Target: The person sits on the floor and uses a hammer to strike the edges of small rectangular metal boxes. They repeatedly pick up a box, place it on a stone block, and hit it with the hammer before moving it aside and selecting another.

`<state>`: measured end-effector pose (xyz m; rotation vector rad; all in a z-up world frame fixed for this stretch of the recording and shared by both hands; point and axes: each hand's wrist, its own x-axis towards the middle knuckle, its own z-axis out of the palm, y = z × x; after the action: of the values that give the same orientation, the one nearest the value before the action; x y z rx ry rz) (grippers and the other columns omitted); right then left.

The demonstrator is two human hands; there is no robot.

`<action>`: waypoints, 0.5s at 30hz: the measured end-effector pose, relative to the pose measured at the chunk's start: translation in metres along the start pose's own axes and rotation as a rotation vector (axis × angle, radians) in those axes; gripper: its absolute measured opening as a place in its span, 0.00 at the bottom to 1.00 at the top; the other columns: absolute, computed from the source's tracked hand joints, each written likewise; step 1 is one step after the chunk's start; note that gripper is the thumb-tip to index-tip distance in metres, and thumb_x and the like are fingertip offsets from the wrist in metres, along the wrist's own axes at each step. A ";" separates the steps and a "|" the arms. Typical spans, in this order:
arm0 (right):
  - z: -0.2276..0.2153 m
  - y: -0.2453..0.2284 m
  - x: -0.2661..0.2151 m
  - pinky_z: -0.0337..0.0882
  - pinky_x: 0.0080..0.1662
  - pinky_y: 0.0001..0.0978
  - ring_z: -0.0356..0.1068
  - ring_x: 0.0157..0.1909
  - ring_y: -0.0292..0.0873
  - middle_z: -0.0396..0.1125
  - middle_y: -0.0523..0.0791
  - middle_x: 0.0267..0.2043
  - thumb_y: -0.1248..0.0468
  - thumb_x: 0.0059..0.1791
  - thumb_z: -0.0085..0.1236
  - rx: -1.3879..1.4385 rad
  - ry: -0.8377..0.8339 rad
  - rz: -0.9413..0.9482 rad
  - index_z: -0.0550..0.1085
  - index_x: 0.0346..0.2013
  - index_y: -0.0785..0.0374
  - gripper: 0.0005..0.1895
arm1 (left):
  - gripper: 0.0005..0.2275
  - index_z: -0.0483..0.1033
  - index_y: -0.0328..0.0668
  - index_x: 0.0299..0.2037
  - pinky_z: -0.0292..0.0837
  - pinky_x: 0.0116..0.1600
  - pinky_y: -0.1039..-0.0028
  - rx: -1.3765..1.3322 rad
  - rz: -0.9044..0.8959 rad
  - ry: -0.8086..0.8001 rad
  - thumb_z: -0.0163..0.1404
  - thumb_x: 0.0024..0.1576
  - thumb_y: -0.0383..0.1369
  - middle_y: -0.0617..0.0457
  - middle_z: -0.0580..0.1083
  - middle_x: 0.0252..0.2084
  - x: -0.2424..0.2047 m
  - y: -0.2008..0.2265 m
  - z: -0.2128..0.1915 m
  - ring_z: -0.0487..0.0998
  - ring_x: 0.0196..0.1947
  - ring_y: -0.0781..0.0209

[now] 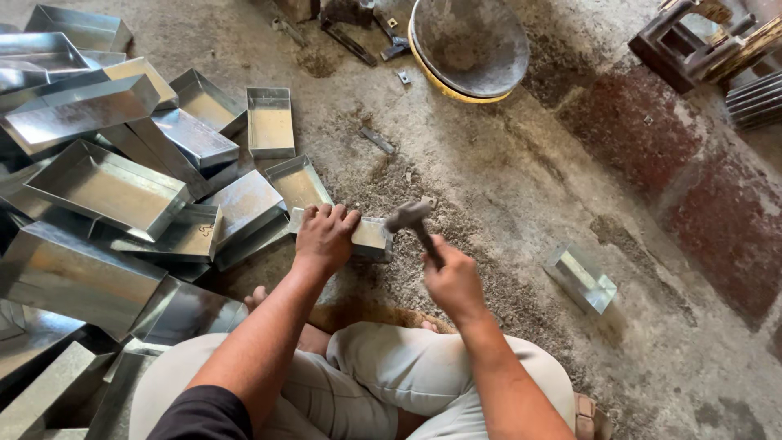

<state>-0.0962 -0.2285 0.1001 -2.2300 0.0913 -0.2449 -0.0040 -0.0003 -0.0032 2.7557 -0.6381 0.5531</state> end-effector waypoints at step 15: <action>0.008 0.000 -0.004 0.68 0.23 0.34 0.65 0.20 0.36 0.64 0.41 0.21 0.57 0.58 0.46 0.045 0.152 0.056 0.74 0.35 0.59 0.13 | 0.08 0.76 0.52 0.39 0.63 0.56 0.55 0.023 -0.033 0.024 0.48 0.51 0.31 0.53 0.73 0.38 0.000 0.000 0.001 0.74 0.45 0.51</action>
<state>-0.0984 -0.2222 0.0947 -2.1587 0.2278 -0.3816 -0.0036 0.0000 -0.0037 2.7715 -0.5826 0.5889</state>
